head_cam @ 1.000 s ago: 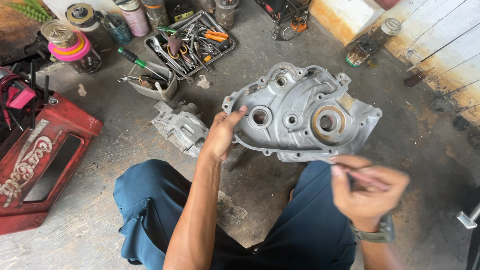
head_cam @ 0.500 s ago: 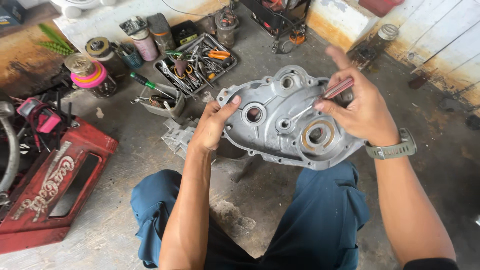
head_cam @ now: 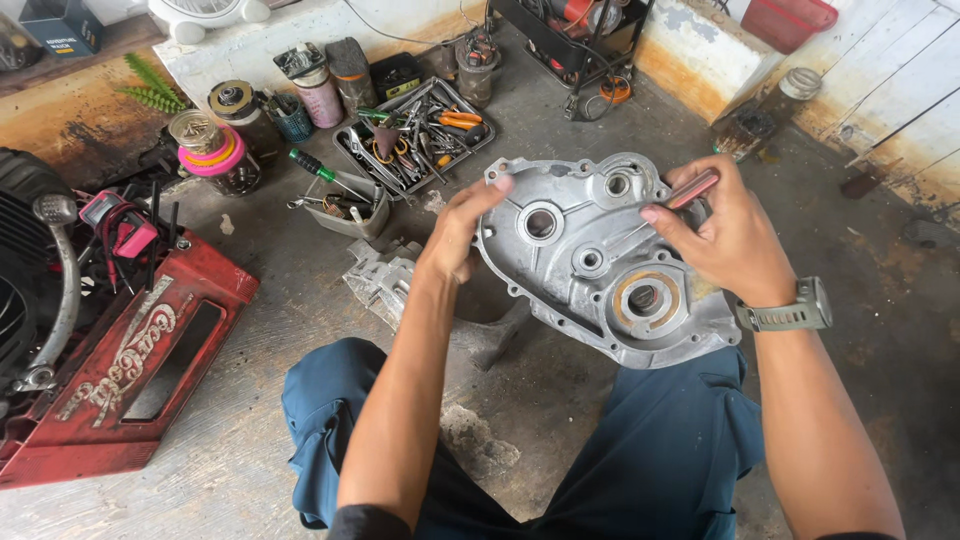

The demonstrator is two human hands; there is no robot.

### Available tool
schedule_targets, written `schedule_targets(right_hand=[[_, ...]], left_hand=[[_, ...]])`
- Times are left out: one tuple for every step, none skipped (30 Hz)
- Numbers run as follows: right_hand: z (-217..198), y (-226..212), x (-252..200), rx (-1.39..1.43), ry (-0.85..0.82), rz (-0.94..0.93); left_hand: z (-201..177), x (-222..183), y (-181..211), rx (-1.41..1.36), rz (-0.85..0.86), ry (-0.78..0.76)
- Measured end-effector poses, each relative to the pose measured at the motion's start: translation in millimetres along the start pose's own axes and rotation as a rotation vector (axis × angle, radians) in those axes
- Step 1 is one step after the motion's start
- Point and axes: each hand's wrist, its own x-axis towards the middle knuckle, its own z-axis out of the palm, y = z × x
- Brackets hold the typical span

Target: The person holds a silver engine casing and uses a small metal tool to scrape and clean the inner surfaces and edges. The person rotates the casing to access different areas and continues scraping along the perimeter and around circular openings.

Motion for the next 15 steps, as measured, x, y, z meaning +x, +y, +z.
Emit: schedule_targets(right_hand=[[2, 3, 0, -0.004, 0.001, -0.001], [4, 6, 1, -0.011, 0.026, 0.005], [5, 9, 3, -0.020, 0.046, 0.007], [4, 10, 4, -0.027, 0.043, 0.002], [5, 11, 5, -0.088, 0.035, 0.024], [7, 12, 6, -0.149, 0.028, 0.046], [9, 15, 6, -0.149, 0.025, 0.045], [11, 19, 7, -0.174, 0.039, 0.037], [12, 22, 8, -0.202, 0.052, 0.028], [13, 19, 6, -0.206, 0.050, 0.026], [14, 16, 5, -0.182, 0.049, 0.022], [14, 12, 4, -0.158, 0.048, 0.018], [14, 11, 3, -0.163, 0.044, 0.016], [15, 10, 1, -0.175, 0.060, -0.008], [15, 9, 0, -0.187, 0.074, -0.029]], left_hand=[[3, 0, -9, -0.003, 0.002, -0.002], [6, 0, -19, -0.089, 0.107, 0.023], [9, -1, -28, -0.180, 0.213, 0.050], [19, -8, -36, -0.189, 0.216, 0.051], [27, -14, -44, -0.193, 0.174, 0.115], [36, -20, -52, -0.197, 0.132, 0.178], [41, -16, -64, -0.198, 0.131, 0.180], [45, -11, -76, -0.253, 0.130, 0.170], [51, -5, -87, -0.313, 0.130, 0.158], [52, -8, -84, -0.318, 0.130, 0.158], [54, -12, -81, -0.335, 0.107, 0.176], [54, -15, -78, -0.353, 0.083, 0.193], [55, -9, -89, -0.359, 0.082, 0.194], [56, -2, -99, -0.505, 0.084, 0.143], [57, 4, -110, -0.651, 0.083, 0.092]])
